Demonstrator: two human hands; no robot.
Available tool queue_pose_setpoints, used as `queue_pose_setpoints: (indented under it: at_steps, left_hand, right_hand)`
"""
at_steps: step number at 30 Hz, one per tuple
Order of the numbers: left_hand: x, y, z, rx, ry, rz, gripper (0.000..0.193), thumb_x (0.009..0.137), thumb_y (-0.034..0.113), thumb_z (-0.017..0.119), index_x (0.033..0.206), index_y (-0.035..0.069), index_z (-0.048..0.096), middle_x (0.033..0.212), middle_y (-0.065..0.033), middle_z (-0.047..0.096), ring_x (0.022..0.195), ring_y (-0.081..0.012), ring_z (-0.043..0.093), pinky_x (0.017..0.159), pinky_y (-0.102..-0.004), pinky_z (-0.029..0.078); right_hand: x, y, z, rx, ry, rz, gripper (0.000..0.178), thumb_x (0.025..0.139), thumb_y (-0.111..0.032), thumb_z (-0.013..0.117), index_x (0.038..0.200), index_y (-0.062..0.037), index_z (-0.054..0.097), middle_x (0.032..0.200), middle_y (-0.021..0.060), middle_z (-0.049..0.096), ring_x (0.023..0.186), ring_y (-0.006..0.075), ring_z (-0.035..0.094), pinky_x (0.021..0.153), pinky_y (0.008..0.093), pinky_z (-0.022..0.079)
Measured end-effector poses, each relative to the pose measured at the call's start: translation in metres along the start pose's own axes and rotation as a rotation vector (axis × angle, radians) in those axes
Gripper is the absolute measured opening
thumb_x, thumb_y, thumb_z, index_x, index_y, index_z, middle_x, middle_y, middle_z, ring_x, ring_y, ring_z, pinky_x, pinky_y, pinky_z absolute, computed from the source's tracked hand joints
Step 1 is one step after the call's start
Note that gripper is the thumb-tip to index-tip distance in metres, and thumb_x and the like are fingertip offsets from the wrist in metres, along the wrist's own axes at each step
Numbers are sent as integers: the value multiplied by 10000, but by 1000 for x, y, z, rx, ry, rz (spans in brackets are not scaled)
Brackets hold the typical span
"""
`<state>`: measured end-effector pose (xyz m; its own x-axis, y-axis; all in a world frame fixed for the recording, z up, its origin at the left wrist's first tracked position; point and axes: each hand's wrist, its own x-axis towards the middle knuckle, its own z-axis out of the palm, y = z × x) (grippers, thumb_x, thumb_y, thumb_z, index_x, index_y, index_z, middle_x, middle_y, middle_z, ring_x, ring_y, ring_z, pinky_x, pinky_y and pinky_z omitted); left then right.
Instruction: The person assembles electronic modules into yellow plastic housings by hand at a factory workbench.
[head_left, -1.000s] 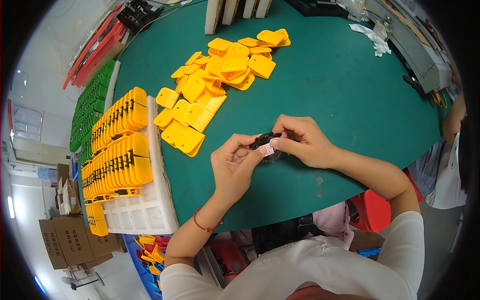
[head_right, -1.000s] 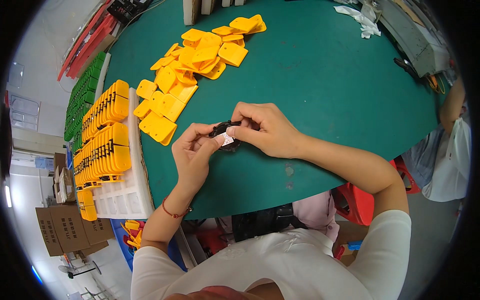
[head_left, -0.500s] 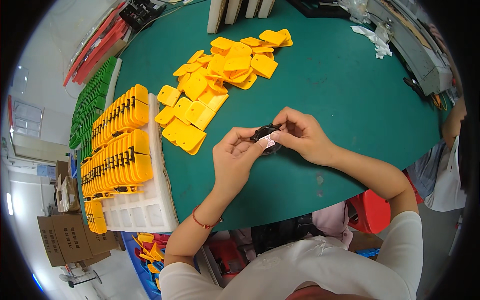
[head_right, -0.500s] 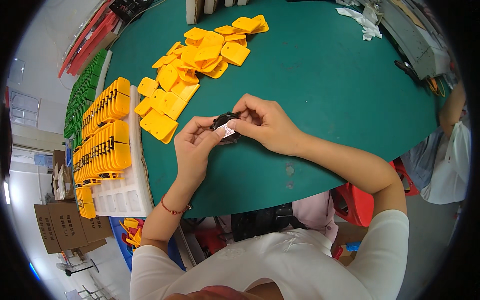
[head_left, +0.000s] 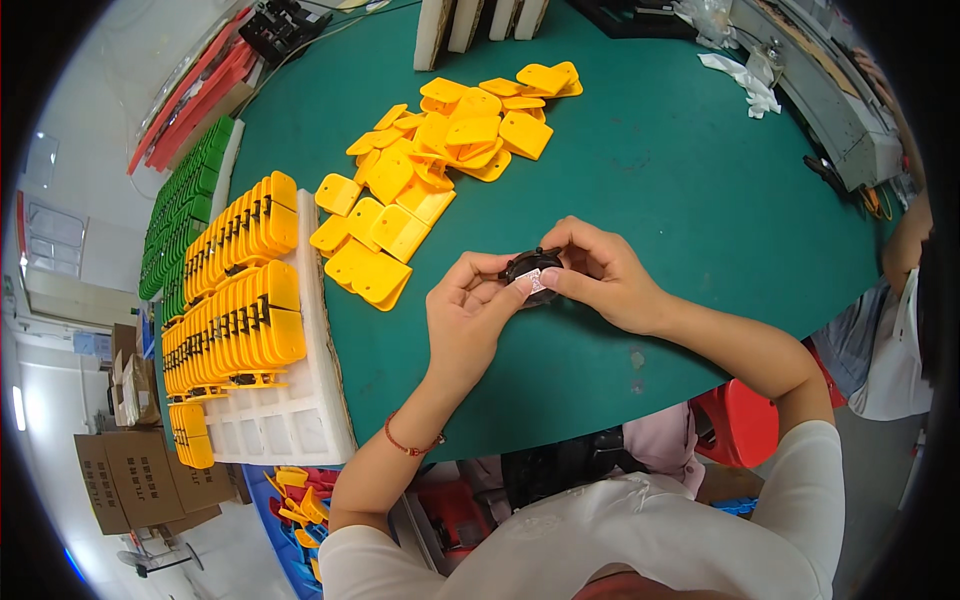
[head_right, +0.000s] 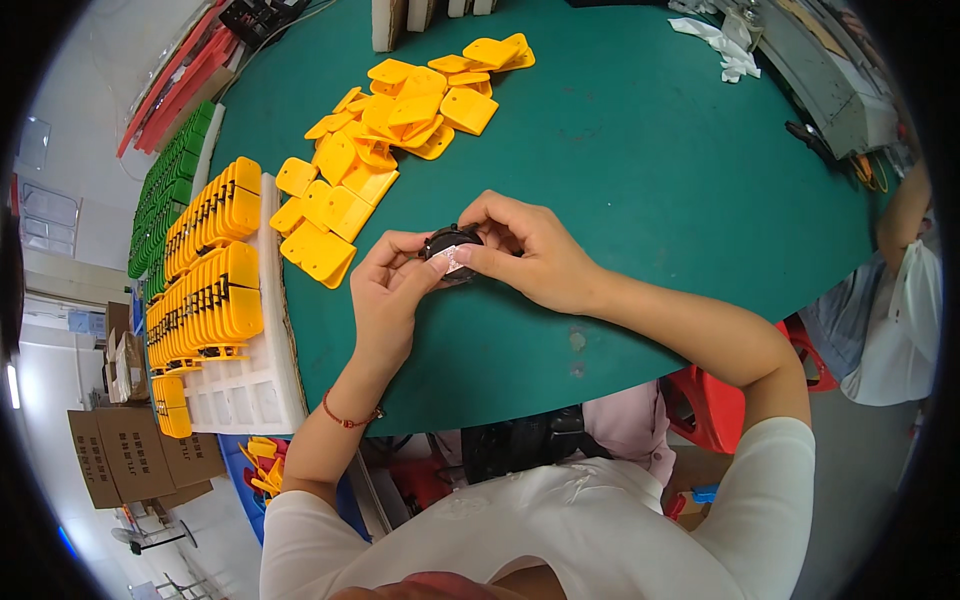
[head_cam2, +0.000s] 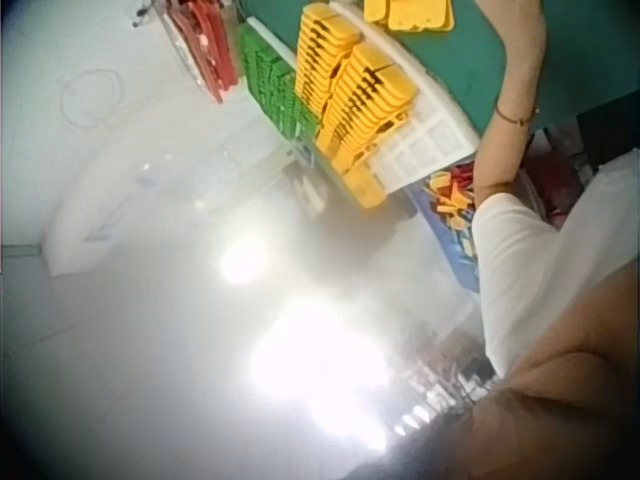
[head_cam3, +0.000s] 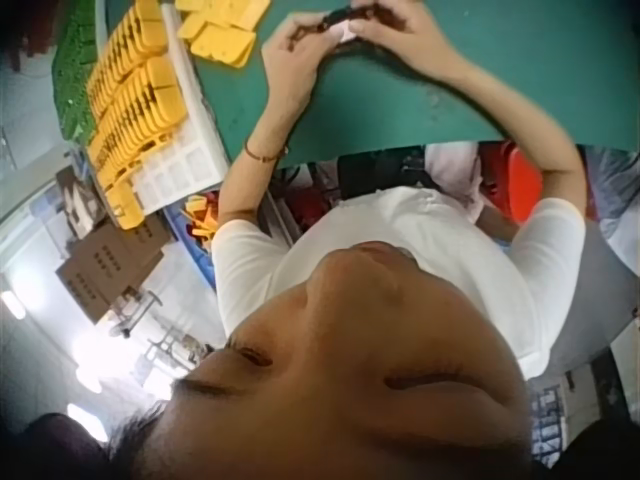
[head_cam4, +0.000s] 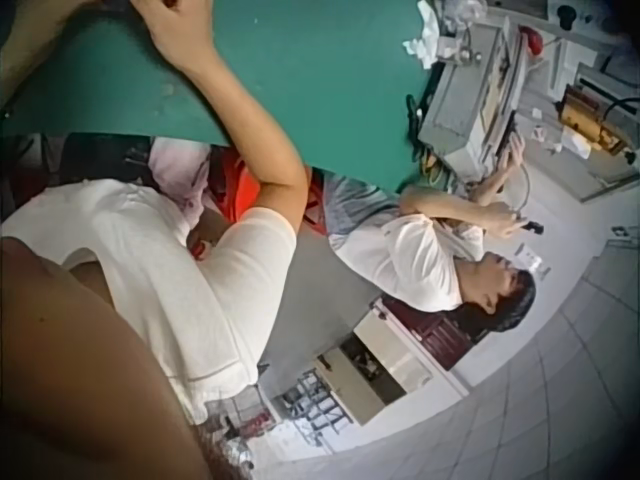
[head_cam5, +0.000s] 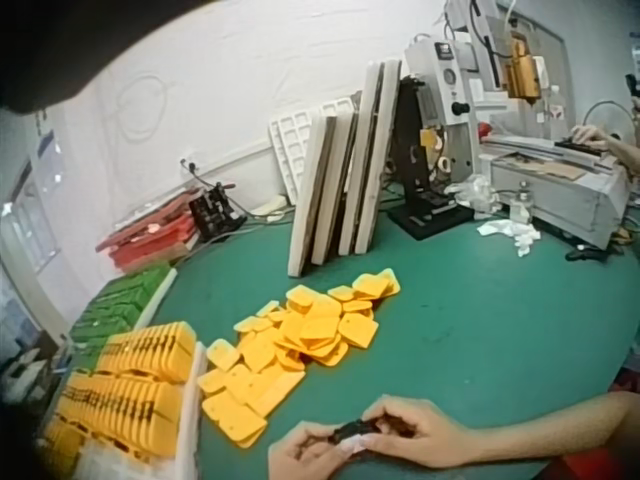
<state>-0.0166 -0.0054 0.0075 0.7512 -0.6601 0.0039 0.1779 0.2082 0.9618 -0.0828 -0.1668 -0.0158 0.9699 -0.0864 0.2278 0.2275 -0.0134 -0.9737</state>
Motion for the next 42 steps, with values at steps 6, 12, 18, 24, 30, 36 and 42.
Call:
queue_pose_setpoints:
  at_steps: [6,12,18,24,30,36,42]
  left_hand:
    - [-1,-1,0,-13,-12,18,159,788,-61,567,929,-58,494,927,-141,596,847,-152,595,769,-260,503]
    - [-1,-1,0,-23,-21,6,155,782,-62,575,910,-51,487,936,-140,591,847,-148,594,764,-253,502]
    - [1,-4,-2,-21,-23,-23,167,785,-50,577,928,-51,489,931,-130,586,828,-141,595,742,-237,499]
    - [13,7,-20,1072,145,595,435,775,114,604,1151,-39,449,1048,-152,533,1049,-310,484,899,-391,375]
    - [31,6,-64,1800,377,576,570,775,168,594,1252,-33,357,1195,-171,430,1150,-393,369,972,-438,283]
    - [30,6,-65,1710,308,517,520,741,182,637,1185,-5,441,1106,-161,466,1094,-358,418,916,-382,342]
    - [22,12,-40,1448,295,611,349,676,71,678,998,10,557,906,-133,526,895,-272,482,773,-342,398]
  right_hand:
    - [0,1,0,-27,2,-26,165,819,-155,594,890,-34,507,681,-26,466,591,31,396,513,188,328]
    - [-1,0,0,-22,4,-20,158,821,-153,587,886,-31,510,676,-25,466,586,32,395,507,189,326]
    - [-2,-6,-1,-33,-19,58,144,828,-115,568,910,-20,498,751,-13,455,631,37,408,548,189,343]
    - [-2,-9,-1,-98,-18,112,124,819,-82,567,900,-19,497,807,-2,443,665,43,416,574,188,354]
    - [-1,-10,1,-439,-4,-136,191,745,-172,639,778,-29,517,671,30,457,607,137,431,542,265,356]
    - [-1,-9,5,-526,-49,-242,205,709,-187,646,744,-37,510,673,60,464,661,208,441,600,313,372]
    - [-1,-9,0,-562,-55,-196,215,712,-200,641,757,-36,510,670,64,470,685,213,451,637,325,378]
